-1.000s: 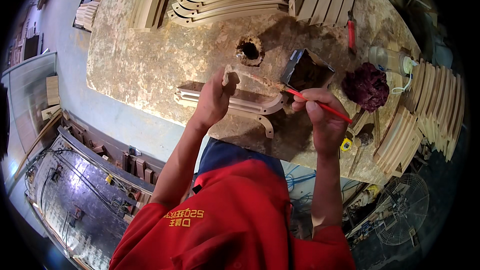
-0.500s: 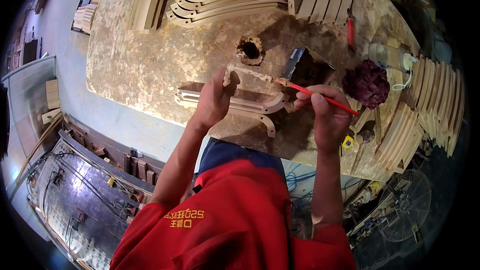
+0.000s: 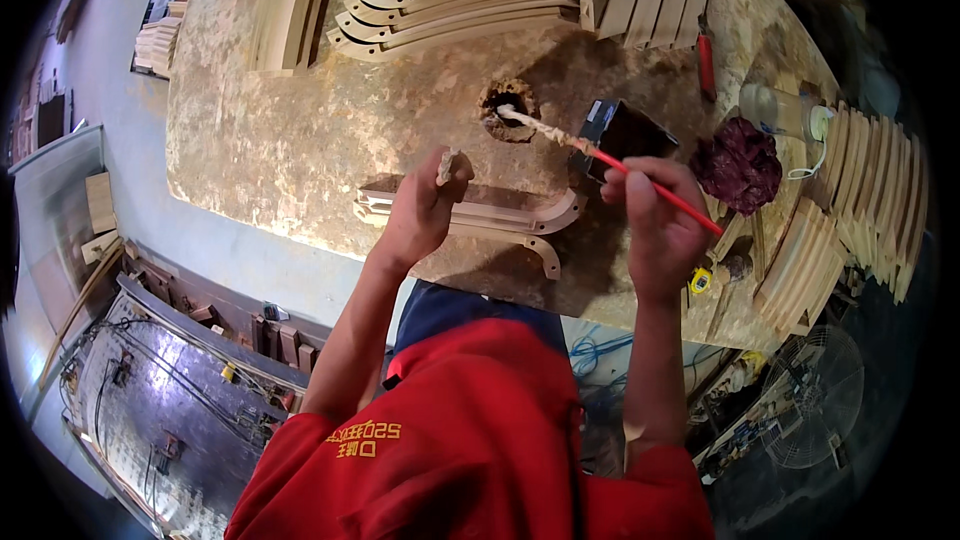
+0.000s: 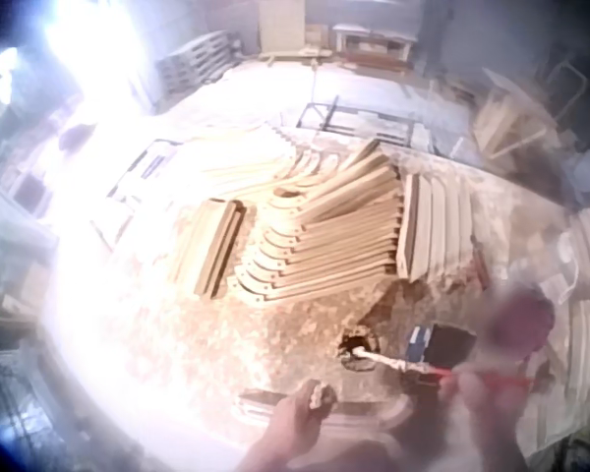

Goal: The person applies glue to curved wooden pieces using a brush, then joins them together and taps the joints with a hammer to secure the assembly. The person also retrieves a metal container and adds liquid to the glue container before continuing the assembly.

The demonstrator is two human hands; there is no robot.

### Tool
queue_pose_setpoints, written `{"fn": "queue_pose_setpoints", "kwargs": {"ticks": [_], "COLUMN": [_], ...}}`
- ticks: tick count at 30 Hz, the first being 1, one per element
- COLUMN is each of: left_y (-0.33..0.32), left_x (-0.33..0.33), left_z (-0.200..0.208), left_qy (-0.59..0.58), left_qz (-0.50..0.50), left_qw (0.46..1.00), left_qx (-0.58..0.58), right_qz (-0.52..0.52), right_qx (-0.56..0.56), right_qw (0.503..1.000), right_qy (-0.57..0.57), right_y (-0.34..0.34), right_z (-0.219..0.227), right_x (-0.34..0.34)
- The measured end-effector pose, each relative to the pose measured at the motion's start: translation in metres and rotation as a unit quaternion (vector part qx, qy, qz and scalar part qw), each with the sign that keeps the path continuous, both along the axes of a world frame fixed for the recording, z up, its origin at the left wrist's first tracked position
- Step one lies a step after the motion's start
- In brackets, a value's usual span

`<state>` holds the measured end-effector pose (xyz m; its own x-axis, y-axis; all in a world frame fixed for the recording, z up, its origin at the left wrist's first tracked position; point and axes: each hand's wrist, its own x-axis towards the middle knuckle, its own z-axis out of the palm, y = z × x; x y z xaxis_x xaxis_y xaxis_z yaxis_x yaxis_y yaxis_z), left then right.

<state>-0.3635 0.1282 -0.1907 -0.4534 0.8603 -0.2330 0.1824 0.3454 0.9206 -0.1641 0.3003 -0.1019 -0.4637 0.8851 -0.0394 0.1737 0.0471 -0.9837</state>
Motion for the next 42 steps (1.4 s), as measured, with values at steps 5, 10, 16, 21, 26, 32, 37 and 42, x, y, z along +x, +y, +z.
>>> {"fn": "queue_pose_setpoints", "kwargs": {"ticks": [5,10,16,21,26,32,37,42], "left_y": [-0.002,-0.015,-0.037,-0.066,-0.096,-0.116,-0.137,-0.151], "left_x": [-0.007,0.005,0.063,0.115,0.166,0.176,0.178,0.180], "left_z": [-0.006,-0.005,-0.001,-0.010,-0.035,-0.063,-0.066,-0.069], "left_qy": [-0.160,-0.328,-0.337,-0.443,-0.472,-0.389,-0.412,-0.410], "left_qz": [-0.027,-0.049,-0.064,-0.095,0.011,0.076,0.114,0.135], "left_qw": [0.985,0.941,0.937,0.891,0.881,0.917,0.901,0.898], "left_qx": [0.062,0.072,0.060,-0.003,0.023,0.051,0.076,0.084], "right_qz": [0.067,0.099,0.096,-0.010,0.053,0.213,0.268,0.345], "right_qx": [0.026,-0.185,-0.206,-0.366,-0.017,0.242,0.271,0.307], "right_qw": [0.964,0.973,0.972,0.926,0.974,0.907,0.874,0.804], "right_qy": [-0.254,-0.093,0.052,0.092,-0.220,-0.272,-0.303,-0.376], "right_y": [0.017,-0.051,-0.095,-0.114,-0.086,-0.085,-0.084,-0.084], "right_z": [-0.026,-0.041,-0.052,-0.043,-0.091,-0.148,-0.166,-0.156], "right_x": [-0.035,-0.027,-0.005,0.054,0.122,0.098,0.093,0.077]}}
